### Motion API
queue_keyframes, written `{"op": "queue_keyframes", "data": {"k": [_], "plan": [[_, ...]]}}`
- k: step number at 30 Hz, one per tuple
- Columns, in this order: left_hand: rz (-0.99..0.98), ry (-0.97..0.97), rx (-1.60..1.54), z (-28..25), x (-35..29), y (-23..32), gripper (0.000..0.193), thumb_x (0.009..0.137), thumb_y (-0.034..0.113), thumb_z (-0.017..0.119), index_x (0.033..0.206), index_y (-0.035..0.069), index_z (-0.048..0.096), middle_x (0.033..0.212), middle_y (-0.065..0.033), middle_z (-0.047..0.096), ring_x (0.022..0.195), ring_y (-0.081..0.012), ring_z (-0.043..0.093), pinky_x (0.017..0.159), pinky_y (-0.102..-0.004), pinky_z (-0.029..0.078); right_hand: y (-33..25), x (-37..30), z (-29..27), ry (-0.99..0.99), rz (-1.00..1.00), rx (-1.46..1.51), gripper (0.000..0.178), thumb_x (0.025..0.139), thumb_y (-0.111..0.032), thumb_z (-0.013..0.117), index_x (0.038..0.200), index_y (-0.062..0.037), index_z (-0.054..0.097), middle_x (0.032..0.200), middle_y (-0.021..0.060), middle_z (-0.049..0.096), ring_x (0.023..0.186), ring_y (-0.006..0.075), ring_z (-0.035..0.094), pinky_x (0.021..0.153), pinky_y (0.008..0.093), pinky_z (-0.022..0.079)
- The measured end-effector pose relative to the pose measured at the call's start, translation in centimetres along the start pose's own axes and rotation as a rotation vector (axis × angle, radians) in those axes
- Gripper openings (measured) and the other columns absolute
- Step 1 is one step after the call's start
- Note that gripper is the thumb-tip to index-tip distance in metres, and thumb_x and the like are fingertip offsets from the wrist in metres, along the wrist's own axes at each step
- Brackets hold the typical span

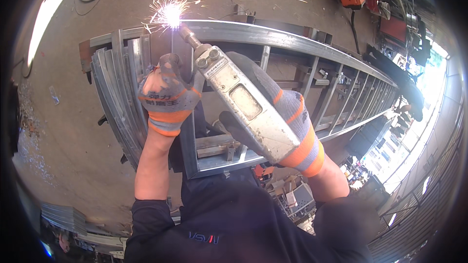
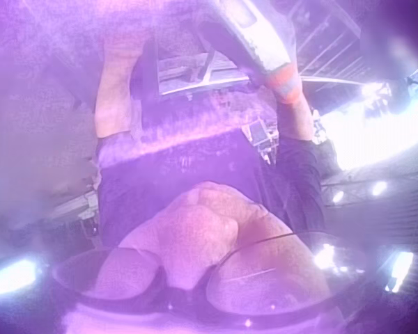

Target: The person welds joints on a large metal frame using a handheld welding torch. They move along the frame, positioning the torch at various joints and applying welds while wearing gloves.

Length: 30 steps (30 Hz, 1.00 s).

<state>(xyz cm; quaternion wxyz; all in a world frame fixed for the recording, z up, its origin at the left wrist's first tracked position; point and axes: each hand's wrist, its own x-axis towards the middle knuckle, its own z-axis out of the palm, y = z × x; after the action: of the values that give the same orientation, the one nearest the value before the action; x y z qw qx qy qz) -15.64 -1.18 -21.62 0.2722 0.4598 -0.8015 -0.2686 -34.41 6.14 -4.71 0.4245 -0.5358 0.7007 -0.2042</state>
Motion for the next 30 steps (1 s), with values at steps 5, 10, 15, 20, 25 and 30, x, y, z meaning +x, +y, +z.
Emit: {"op": "queue_keyframes", "data": {"k": [5, 10, 15, 20, 25, 30], "plan": [[0.01, 0.011, 0.029, 0.2, 0.0, 0.0, 0.041, 0.074, 0.028, 0.087, 0.105, 0.004, 0.071, 0.079, -0.0111, 0.068, 0.063, -0.0308, 0.067, 0.057, -0.0412, 0.054, 0.2, 0.2, 0.0, 0.027, 0.052, 0.169, 0.07, 0.082, 0.002, 0.084, 0.148, -0.0016, 0.06, 0.108, 0.0002, 0.075, 0.094, 0.005, 0.067, 0.083, 0.0239, 0.055], [0.015, 0.018, 0.057, 0.2, -0.2, 0.1, 0.039, 0.075, 0.029, 0.086, 0.102, 0.005, 0.072, 0.08, -0.0113, 0.068, 0.064, -0.0306, 0.067, 0.057, -0.0416, 0.054, 0.4, 0.2, 0.0, 0.023, 0.024, 0.157, 0.068, 0.082, 0.003, 0.084, 0.146, -0.0017, 0.062, 0.116, 0.0034, 0.077, 0.101, 0.0084, 0.072, 0.085, 0.0241, 0.057], [-0.051, -0.161, 0.07, -0.1, -0.6, -0.2, 0.033, 0.076, 0.029, 0.084, 0.096, 0.007, 0.071, 0.078, -0.0102, 0.066, 0.063, -0.0301, 0.065, 0.057, -0.0416, 0.054, 0.5, -0.7, -0.3, -0.037, 0.128, 0.254, 0.066, 0.083, 0.004, 0.085, 0.144, -0.0014, 0.062, 0.116, 0.0053, 0.077, 0.106, 0.0123, 0.074, 0.085, 0.0249, 0.059], [-0.001, -0.058, 0.016, 0.1, -0.5, 0.0, 0.034, 0.074, 0.029, 0.085, 0.095, 0.006, 0.07, 0.077, -0.0115, 0.063, 0.065, -0.0314, 0.064, 0.06, -0.0428, 0.054, 1.1, -1.0, -0.6, -0.051, 0.088, 0.19, 0.065, 0.083, 0.004, 0.085, 0.144, -0.001, 0.062, 0.111, 0.0035, 0.077, 0.1, 0.0107, 0.074, 0.084, 0.0243, 0.059], [0.019, 0.016, 0.083, 0.1, -0.3, 0.2, 0.037, 0.075, 0.032, 0.086, 0.097, 0.006, 0.072, 0.077, -0.0098, 0.066, 0.064, -0.0289, 0.066, 0.062, -0.0423, 0.055, 1.4, -1.2, -0.6, -0.014, 0.067, 0.213, 0.064, 0.082, 0.004, 0.083, 0.143, -0.0011, 0.063, 0.105, 0.0011, 0.077, 0.095, 0.0083, 0.072, 0.082, 0.0242, 0.058], [-0.041, -0.058, 0.06, 0.2, -0.4, 0.3, 0.039, 0.074, 0.032, 0.087, 0.099, 0.006, 0.071, 0.076, -0.0094, 0.066, 0.063, -0.0292, 0.066, 0.06, -0.0417, 0.055, 1.5, -1.7, -0.9, -0.06, 0.14, 0.257, 0.067, 0.083, 0.003, 0.084, 0.145, -0.0001, 0.06, 0.107, 0.0039, 0.076, 0.097, 0.0106, 0.072, 0.081, 0.0253, 0.06]]}}
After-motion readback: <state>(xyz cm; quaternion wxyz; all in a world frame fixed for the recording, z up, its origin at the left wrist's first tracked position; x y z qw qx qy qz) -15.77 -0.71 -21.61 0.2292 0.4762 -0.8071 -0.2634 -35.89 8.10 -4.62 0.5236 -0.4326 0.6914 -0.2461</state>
